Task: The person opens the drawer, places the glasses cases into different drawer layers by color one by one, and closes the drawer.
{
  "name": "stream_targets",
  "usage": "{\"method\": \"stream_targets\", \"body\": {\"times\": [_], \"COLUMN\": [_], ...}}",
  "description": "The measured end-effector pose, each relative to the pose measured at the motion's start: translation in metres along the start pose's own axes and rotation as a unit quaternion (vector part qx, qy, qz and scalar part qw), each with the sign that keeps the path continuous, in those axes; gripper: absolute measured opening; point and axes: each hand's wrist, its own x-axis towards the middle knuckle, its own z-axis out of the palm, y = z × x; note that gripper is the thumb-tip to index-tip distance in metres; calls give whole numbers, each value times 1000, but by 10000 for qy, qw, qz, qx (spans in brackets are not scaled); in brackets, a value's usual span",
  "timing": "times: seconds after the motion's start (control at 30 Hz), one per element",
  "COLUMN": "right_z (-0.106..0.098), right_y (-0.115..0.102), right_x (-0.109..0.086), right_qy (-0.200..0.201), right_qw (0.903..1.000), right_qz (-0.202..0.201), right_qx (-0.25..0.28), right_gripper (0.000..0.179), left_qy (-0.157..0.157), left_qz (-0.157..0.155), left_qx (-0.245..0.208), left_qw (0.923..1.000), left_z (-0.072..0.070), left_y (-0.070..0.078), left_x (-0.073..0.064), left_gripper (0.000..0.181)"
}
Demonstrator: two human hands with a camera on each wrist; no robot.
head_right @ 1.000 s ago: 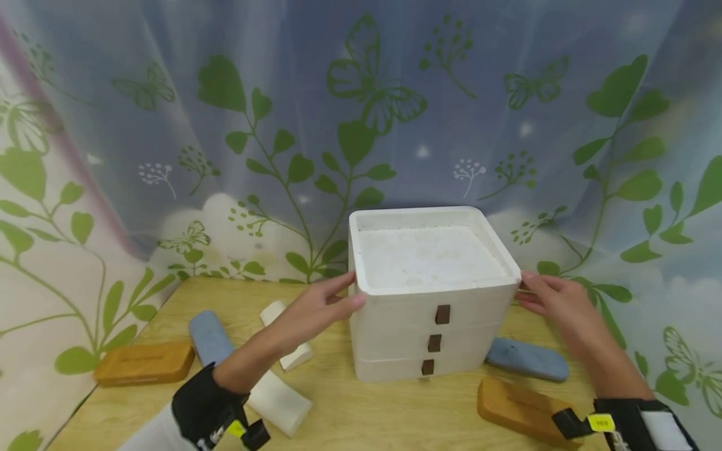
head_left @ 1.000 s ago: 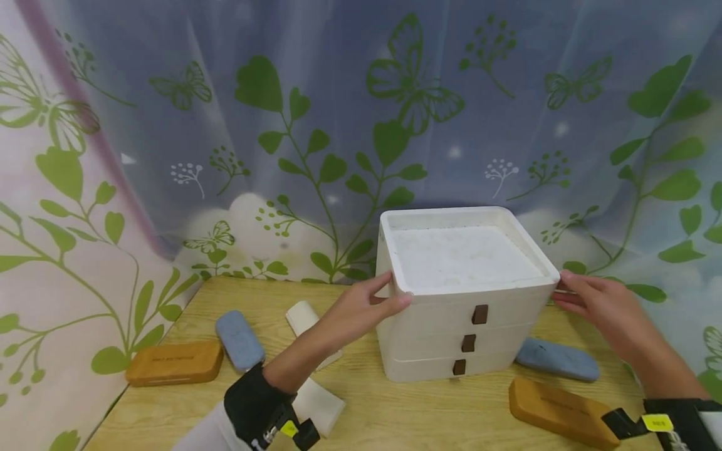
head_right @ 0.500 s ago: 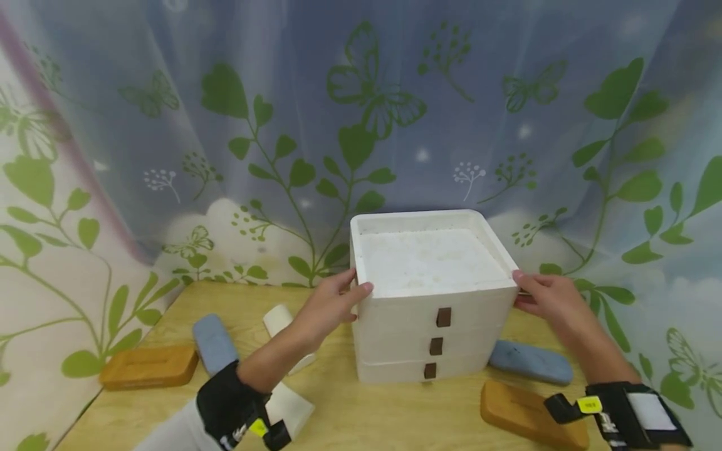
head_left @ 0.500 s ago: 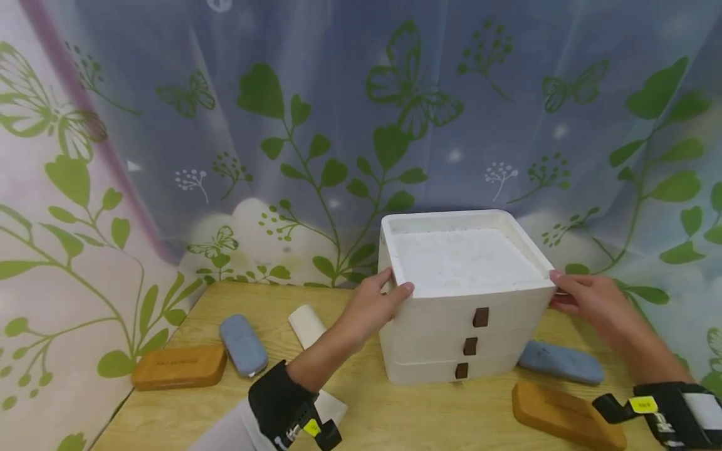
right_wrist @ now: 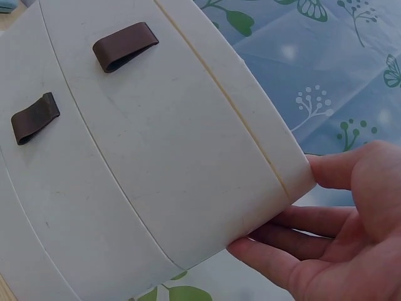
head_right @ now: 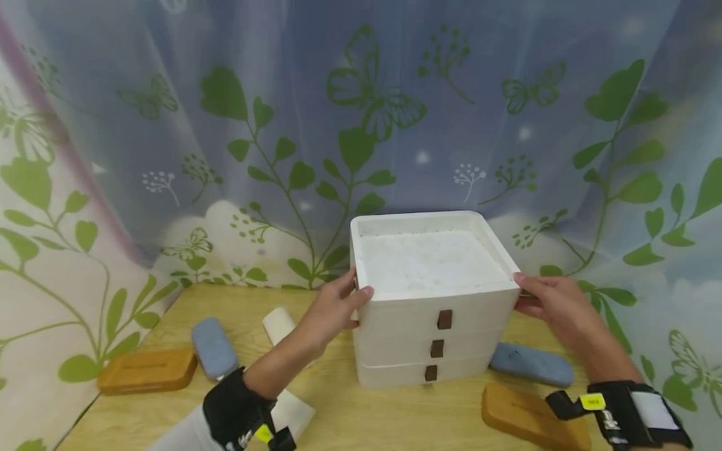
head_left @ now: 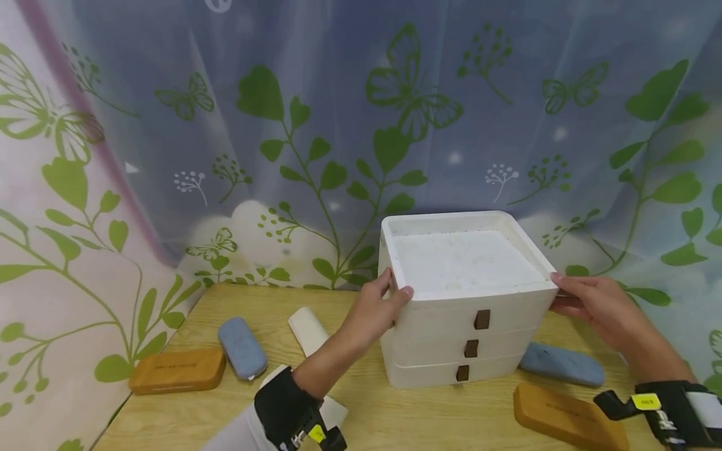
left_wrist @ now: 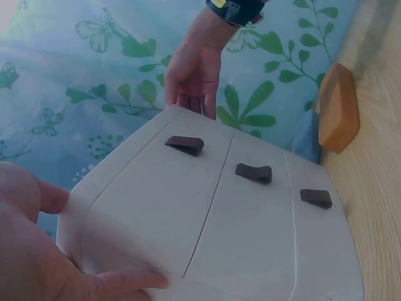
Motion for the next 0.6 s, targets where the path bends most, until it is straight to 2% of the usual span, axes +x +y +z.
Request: {"method": "stream_targets", "body": {"times": [0.1,0.3,0.47,0.53,0.6], "right_z": [1,-1,-3,0,4], "right_y": [0,1,0,-1,-2], "right_x": [-1,1,1,1,1], "right_qy": [27,17,-7,-30,-43], "right_qw": [10000,9998,9992,9993,9997], "right_qz": [-18,-58,-57,-88,-70], "right_qx": [71,197,389,355,236], "right_gripper": [78,76,47,47,57], "left_qy": [-63,20,35,16,7], "left_qz": [48,-28,-15,-16,-50], "left_qx": [-159,-334,-337,-284,-229], "left_qw": [9998,9994,9994,9996,9997], "left_z": [-2,-2,-6,-9,-13], "left_y": [-1,1,-1,-2,-4], "left_x": [1,3,6,7,7], "left_gripper": [72,71,70,68,68]}}
